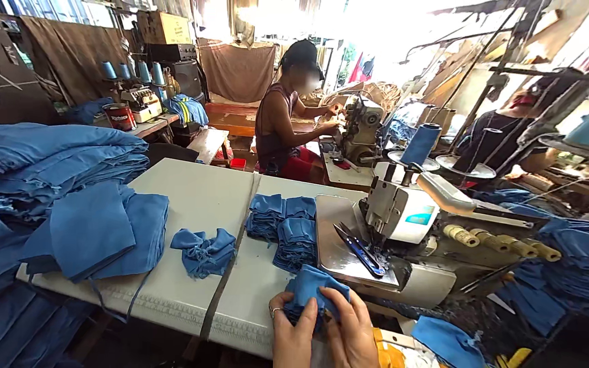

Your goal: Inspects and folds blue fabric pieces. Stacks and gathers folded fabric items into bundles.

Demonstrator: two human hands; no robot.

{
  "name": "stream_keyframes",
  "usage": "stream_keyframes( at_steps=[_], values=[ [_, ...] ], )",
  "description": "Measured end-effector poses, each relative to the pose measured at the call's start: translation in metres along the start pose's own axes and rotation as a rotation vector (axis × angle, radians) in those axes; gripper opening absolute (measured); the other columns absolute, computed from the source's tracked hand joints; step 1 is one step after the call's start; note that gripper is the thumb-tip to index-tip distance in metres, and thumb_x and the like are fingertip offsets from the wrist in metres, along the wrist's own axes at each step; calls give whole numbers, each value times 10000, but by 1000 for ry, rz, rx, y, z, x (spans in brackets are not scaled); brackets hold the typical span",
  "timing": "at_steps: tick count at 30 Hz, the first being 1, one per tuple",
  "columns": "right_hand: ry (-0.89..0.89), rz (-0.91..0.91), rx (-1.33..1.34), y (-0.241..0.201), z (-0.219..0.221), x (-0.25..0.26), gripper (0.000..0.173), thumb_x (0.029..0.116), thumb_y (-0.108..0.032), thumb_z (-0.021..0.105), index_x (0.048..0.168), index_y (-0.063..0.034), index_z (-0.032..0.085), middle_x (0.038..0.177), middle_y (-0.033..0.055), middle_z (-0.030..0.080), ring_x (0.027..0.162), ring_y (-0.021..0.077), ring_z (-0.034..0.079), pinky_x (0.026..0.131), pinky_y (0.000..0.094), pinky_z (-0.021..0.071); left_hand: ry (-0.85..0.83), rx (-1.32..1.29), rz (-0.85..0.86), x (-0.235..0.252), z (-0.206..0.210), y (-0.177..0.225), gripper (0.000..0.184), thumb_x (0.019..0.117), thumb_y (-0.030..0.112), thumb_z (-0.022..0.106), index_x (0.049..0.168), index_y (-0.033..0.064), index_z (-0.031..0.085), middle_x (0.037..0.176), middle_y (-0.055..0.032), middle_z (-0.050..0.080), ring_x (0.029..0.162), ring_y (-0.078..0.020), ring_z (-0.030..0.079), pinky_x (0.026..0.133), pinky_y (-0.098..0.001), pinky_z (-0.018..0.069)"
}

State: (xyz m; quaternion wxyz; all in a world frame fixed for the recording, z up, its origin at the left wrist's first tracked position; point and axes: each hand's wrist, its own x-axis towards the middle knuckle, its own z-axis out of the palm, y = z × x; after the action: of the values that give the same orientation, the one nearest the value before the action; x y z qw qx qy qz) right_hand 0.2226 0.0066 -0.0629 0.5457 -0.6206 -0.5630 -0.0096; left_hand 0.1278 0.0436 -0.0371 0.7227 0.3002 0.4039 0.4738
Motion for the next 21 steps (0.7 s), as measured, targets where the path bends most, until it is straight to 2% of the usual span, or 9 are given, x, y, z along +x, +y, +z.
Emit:
stream_keyframes(
  at_steps=[2,5,8,11,14,15,17,19,21],
  values=[
    [-19,-21,39,12,-3,2,273,1047,-187,548,1275,-121,681,1343,206,582,1332,218,525,1138,357,433,-135,191,10,7,-18,3,576,926,126,721,1367,-33,386,1209,-213,588,1030,-251,679,861,-415,614],
    [-61,-76,53,19,0,0,267,1064,-257,532,1279,-185,675,1352,155,586,1350,193,511,1149,353,428,-233,555,62,15,-42,22,552,887,97,752,1341,-10,456,1170,-163,667,859,-229,737,733,-408,644],
    [-83,-111,3,21,7,-6,252,1066,-292,526,1267,-212,655,1396,143,575,1390,217,487,1176,397,400,-177,820,284,14,-50,37,709,807,133,831,1406,-1,476,1402,-196,503,828,-163,684,687,-322,598],
    [-94,-106,36,24,9,-7,272,1058,-334,542,1298,-237,628,1417,102,558,1405,194,464,1189,412,382,-256,781,412,15,-51,36,796,808,186,850,1456,-31,441,1451,-225,481,1038,-188,667,814,-327,597],
    [-74,-103,80,32,7,-8,421,1065,-416,501,1413,-182,540,1431,78,565,1400,156,468,1190,391,372,-287,800,570,17,-48,21,898,781,316,878,1488,-34,450,1482,-299,443,1276,-332,561,975,-455,554],
    [-62,-104,48,34,6,-8,488,1075,-444,458,1442,-126,506,1438,105,559,1404,154,463,1198,373,355,-271,817,617,17,-45,17,905,788,363,867,1490,-32,454,1491,-323,425,1313,-372,527,1012,-501,525],
    [-59,-82,-49,31,3,-6,562,1085,-466,392,1430,-42,520,1399,212,533,1387,200,456,1190,340,333,-235,873,696,17,-41,8,784,845,420,806,1465,33,525,1471,-333,442,1297,-409,531,1003,-546,513],
    [-71,-44,-105,29,3,-5,528,1088,-440,380,1405,-64,573,1360,256,524,1361,235,458,1172,339,335,-224,945,760,19,-40,-1,601,927,450,707,1418,121,599,1436,-310,499,1281,-417,548,1001,-559,503],
    [-78,-26,-142,27,4,-4,501,1085,-406,403,1396,-58,588,1341,291,531,1339,282,477,1161,371,345,-214,983,797,23,-41,-8,577,964,479,644,1411,117,601,1415,-291,530,1269,-399,561,1011,-530,500]
  ],
)
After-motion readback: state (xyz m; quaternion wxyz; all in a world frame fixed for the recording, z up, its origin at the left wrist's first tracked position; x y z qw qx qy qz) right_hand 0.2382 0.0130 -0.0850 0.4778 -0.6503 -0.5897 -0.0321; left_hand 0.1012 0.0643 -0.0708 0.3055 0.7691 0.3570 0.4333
